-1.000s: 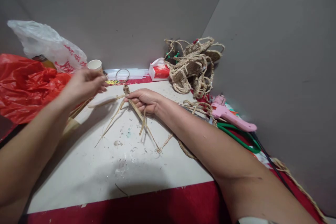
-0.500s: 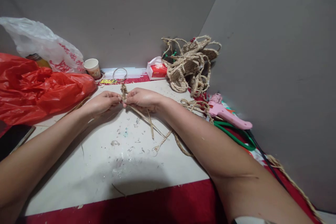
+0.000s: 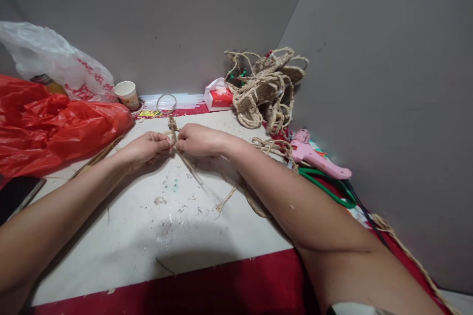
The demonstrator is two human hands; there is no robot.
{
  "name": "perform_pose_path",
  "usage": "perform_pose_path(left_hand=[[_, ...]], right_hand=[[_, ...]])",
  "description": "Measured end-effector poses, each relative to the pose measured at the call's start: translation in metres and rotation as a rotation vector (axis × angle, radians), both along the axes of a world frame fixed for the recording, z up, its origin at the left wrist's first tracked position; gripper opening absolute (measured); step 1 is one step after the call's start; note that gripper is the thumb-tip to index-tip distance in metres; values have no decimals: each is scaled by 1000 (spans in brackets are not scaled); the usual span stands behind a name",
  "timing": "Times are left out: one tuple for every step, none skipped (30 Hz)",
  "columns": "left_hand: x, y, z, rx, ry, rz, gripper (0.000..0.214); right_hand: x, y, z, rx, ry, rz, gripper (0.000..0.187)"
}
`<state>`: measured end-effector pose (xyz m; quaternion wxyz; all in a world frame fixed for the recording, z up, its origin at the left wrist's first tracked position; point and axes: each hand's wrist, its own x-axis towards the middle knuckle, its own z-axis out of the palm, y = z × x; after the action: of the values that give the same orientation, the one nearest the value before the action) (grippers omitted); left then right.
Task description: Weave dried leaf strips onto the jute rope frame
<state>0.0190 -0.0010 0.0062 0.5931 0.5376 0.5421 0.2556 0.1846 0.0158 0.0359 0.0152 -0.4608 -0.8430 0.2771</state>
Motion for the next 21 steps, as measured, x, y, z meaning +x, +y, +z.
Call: perform_pose_path(left_hand=[[1,0,-1,10,6,6,26],[1,0,-3,25,11,10,26],[1,0,-4,42,9,12,26],[2,0,-5,54,-1,12,27],[2,0,-7,61,-18,14,27],[2,0,-7,58,-39,17,28],[2,0,-7,46,-64,23,28],[3,-1,-7,24,-94,29,29],[3,-1,-7,-2,-126,38,29],[4,-1,-6,-26,-161,45,30],[4,-2,-6,-49,-193,49,30],[5,-3,-5,-65,-217,50,30],[5,-3,-5,-74,-228,48,31],[5,-3,-5,-76,-229,42,31],[5,-3,-5,-73,-225,35,31],[4,-3,-5,-71,-222,23,31],[3,-3,-5,-70,-223,14,30],[2,-3,-5,-71,-230,4,29],[1,-2,-4,-74,-240,-4,29],[-1,-1,-3,-79,-249,-15,29],[-2,-1,-2,-87,-256,-27,29]], right_hand=[[-1,-3,1,30,-20,26,20],[-3,-5,3,66,-39,52,21],[-4,-8,4,101,-55,72,22],[-5,-10,4,125,-66,84,24],[-7,-12,5,135,-71,86,25],[-8,-14,4,131,-72,82,27],[-10,-16,3,125,-72,75,29],[-11,-18,2,126,-81,68,30],[-13,-20,-1,140,-102,57,30],[-15,-23,-3,166,-131,44,31],[-17,-26,-6,198,-163,34,31],[-19,-29,-8,226,-189,34,31],[-21,-33,-9,238,-208,50,31],[-21,-37,-9,232,-218,87,30],[-21,-41,-7,208,-216,143,28],[-19,-43,-3,167,-200,216,25],[-17,-44,2,105,-169,296,23],[-13,-44,8,31,-125,359,22],[-8,-41,14,-41,-62,386,24],[-2,-36,19,-103,9,364,27],[2,-30,22,-123,82,277,31]])
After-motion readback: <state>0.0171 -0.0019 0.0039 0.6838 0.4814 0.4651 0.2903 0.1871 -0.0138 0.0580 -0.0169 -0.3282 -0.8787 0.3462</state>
